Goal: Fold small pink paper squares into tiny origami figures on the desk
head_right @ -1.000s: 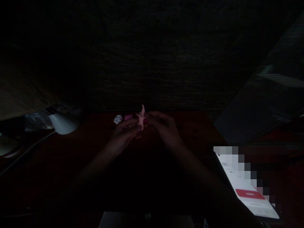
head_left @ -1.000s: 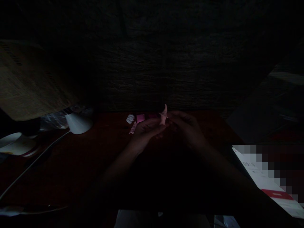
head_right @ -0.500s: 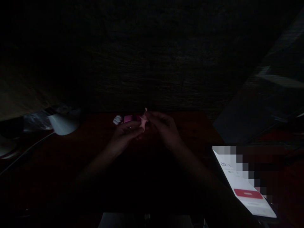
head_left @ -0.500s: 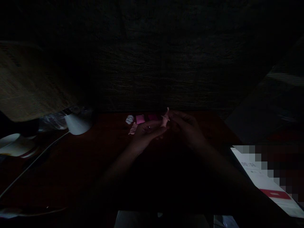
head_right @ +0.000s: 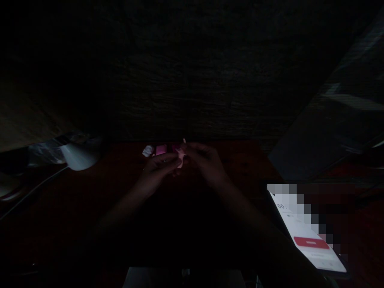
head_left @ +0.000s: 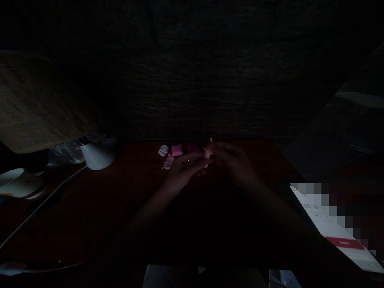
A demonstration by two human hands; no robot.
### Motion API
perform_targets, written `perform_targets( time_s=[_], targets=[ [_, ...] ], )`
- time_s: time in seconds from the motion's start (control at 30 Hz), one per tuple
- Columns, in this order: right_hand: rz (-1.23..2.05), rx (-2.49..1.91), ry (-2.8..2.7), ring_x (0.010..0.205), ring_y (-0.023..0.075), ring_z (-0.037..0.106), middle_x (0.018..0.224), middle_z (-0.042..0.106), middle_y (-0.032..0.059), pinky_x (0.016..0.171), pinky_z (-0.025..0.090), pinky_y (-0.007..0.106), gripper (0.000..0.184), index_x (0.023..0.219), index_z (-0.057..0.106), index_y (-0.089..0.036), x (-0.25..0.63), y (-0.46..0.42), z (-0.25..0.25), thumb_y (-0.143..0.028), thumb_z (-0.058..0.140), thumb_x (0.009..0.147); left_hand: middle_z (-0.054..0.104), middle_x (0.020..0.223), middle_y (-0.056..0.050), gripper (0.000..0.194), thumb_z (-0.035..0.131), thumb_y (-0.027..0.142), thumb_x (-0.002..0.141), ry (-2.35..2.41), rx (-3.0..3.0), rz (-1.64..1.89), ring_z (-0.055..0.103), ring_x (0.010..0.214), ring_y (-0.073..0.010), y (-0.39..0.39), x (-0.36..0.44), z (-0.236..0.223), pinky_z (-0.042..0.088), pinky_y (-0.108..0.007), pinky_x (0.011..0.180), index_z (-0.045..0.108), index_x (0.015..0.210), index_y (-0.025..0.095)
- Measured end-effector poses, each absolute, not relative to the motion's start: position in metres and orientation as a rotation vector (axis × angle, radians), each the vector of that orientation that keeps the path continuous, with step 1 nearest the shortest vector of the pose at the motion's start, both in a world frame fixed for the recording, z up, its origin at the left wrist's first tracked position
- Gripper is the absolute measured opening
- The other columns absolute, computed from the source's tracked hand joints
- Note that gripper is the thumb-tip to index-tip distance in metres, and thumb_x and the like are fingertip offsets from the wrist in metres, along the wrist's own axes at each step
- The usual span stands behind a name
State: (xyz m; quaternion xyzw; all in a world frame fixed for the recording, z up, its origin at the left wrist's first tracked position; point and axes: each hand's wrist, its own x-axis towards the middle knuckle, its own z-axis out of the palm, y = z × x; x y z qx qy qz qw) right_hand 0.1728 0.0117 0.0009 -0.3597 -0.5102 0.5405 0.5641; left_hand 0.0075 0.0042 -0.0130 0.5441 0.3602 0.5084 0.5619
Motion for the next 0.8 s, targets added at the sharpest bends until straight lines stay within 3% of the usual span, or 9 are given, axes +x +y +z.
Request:
perform_targets(
  time_s=[0.2, 0.47, 0.63, 0.8],
  targets=[
    [1.296, -0.873, -1.214, 0.073, 0.0161, 0.065, 0.079, 0.073, 0.0017, 0.066, 0.048, 0.029, 0.037, 0.080, 0.079, -0.023, 0.1731, 0.0110, 0.0005, -0.057, 0.087, 0.071, 0.077, 0.082, -0.005, 0.030, 0.086, 0.043, 0.075, 0.853, 1.293, 1.190, 0.065, 0.062, -0.0123, 0.0056, 0.0069, -0.0148, 0.050, -0.025, 0.058, 0.080, 0.090, 0.018],
    [1.268, -0.882, -1.237, 0.069, 0.0142, 0.060, 0.076, 0.070, 0.0004, 0.063, 0.044, 0.028, 0.038, 0.077, 0.078, -0.023, 0.1714, 0.0105, 0.0015, -0.059, 0.086, 0.072, 0.074, 0.077, -0.003, 0.027, 0.086, 0.043, 0.075, 0.857, 1.316, 1.234, 0.063, 0.062, -0.0125, 0.0073, 0.0057, -0.0161, 0.050, -0.025, 0.058, 0.081, 0.087, 0.019],
    [1.230, -0.916, -1.246, 0.060, 0.0113, 0.048, 0.069, 0.065, -0.0013, 0.055, 0.035, 0.027, 0.042, 0.079, 0.079, -0.022, 0.1686, 0.0105, -0.0014, -0.063, 0.084, 0.073, 0.075, 0.078, -0.003, 0.025, 0.086, 0.041, 0.076, 0.871, 1.312, 1.258, 0.063, 0.062, -0.0125, 0.0076, 0.0059, -0.0163, 0.049, -0.025, 0.057, 0.080, 0.086, 0.019],
    [1.247, -0.904, -1.239, 0.062, 0.0119, 0.049, 0.070, 0.064, -0.0013, 0.057, 0.035, 0.027, 0.042, 0.079, 0.079, -0.023, 0.1653, 0.0092, -0.0024, -0.064, 0.084, 0.073, 0.077, 0.080, -0.004, 0.023, 0.086, 0.039, 0.076, 0.855, 1.308, 1.266, 0.063, 0.061, -0.0122, 0.0080, 0.0054, -0.0171, 0.050, -0.026, 0.057, 0.080, 0.086, 0.019]
  ],
)
